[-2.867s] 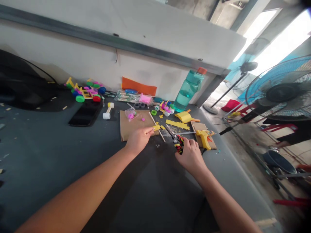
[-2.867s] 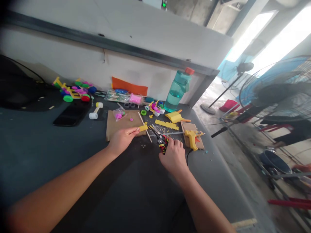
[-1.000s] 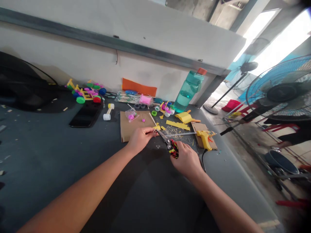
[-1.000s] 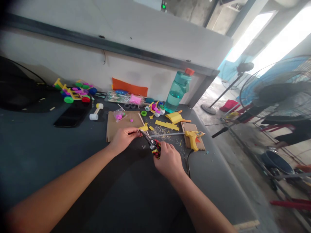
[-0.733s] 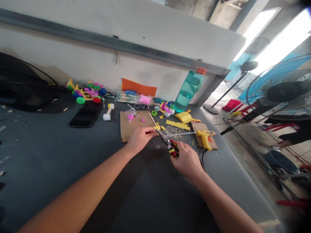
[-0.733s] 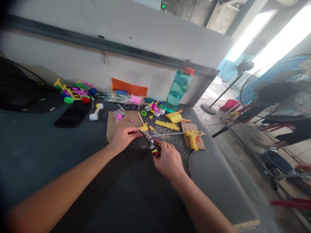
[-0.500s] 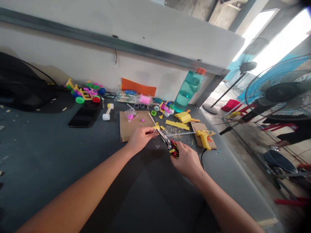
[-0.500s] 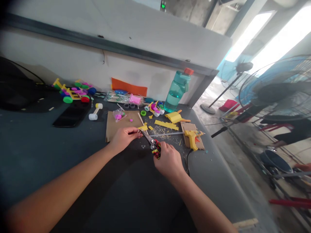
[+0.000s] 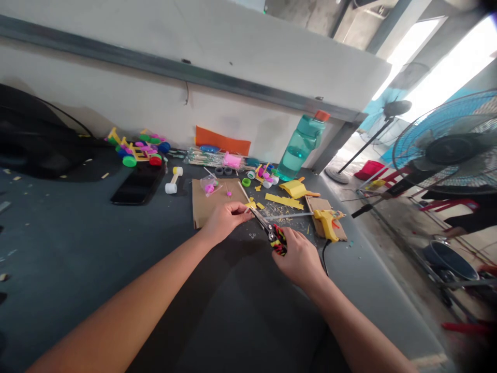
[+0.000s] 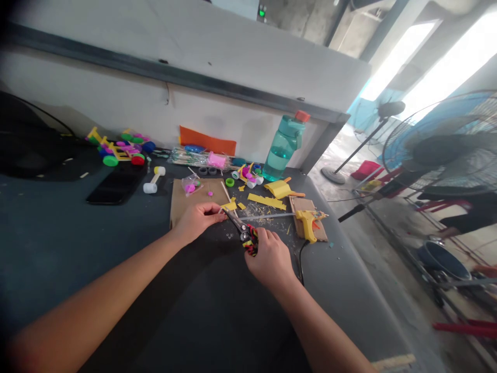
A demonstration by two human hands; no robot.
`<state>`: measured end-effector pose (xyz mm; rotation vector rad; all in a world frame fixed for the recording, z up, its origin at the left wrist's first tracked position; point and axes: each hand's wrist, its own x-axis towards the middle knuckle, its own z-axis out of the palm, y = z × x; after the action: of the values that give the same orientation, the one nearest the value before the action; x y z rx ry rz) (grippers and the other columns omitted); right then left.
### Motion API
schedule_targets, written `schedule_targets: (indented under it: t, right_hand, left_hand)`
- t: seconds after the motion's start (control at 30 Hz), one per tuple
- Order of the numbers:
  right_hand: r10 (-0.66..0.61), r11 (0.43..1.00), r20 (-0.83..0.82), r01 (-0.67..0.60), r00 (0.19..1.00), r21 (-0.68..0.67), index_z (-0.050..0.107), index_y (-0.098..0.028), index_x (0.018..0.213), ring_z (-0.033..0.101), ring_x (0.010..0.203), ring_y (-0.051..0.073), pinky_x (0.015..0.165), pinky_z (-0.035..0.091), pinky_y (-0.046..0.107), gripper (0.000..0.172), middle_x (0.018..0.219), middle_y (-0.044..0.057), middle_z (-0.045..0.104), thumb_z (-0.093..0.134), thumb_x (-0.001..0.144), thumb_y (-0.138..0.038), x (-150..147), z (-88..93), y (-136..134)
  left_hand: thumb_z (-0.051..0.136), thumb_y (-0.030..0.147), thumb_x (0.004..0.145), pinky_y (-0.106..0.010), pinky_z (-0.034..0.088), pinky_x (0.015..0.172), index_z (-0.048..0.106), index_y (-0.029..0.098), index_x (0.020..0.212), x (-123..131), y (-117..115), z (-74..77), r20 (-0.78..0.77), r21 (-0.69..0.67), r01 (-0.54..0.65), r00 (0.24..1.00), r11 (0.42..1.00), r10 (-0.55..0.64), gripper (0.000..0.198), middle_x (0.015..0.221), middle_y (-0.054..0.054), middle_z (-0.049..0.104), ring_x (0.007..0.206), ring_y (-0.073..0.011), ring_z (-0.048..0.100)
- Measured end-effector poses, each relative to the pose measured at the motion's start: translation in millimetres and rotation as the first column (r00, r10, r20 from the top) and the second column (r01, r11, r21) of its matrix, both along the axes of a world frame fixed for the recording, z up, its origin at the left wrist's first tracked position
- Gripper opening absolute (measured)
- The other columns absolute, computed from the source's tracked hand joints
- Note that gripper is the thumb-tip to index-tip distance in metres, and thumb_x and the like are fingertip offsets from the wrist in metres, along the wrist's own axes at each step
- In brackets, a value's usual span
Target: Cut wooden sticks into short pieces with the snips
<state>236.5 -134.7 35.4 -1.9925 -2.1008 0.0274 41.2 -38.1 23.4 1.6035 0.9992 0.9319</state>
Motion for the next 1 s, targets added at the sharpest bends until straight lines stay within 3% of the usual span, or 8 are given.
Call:
schedule_targets:
  t: [0.27, 0.5, 1.0]
  right_hand:
    - [-0.014, 0.999, 0.042, 0.016, 0.999, -0.038, 0.052, -0.017, 0.098, 0.057, 0.081, 0.021, 0.069, 0.038, 0.027, 0.03, 0.083, 0.006, 0.062, 0.055, 0.069, -0.027, 0.4, 1.2, -0.2]
    - [-0.023, 0.999, 0.026, 0.024, 0.999, -0.032, 0.051, -0.017, 0.102, 0.056, 0.085, 0.022, 0.071, 0.038, 0.028, 0.034, 0.086, 0.006, 0.062, 0.055, 0.07, -0.027, -0.1, 1.0, -2.5]
    - [-0.001, 1.0, 0.001, 0.001, 1.0, 0.007, 0.051, -0.016, 0.105, 0.056, 0.088, 0.023, 0.075, 0.04, 0.03, 0.038, 0.09, 0.007, 0.062, 0.056, 0.069, -0.027, 0.3, -1.1, -2.2]
  left_hand:
    - [0.063, 0.042, 0.074, -0.023, 0.041, 0.062, 0.066, 0.016, 0.078, 2.4, 0.2, -4.8, 0.028, 0.024, 0.009, 1.0, 1.0, -0.01, 0.026, 0.072, 0.0, 0.064, 0.065, -0.0115, 0.055]
    - [0.059, 0.035, 0.078, -0.028, 0.045, 0.073, 0.065, 0.015, 0.079, 1.7, 2.2, -5.3, 0.16, -0.091, 0.107, 0.983, 0.99, -0.092, 0.021, 0.072, -0.002, 0.065, 0.068, -0.0126, 0.057]
    - [0.066, 0.036, 0.071, -0.024, 0.043, 0.064, 0.061, 0.016, 0.072, 3.5, 1.7, -3.9, 0.055, 0.043, -0.025, 0.998, 0.999, 0.023, 0.02, 0.069, 0.002, 0.061, 0.065, -0.0114, 0.053]
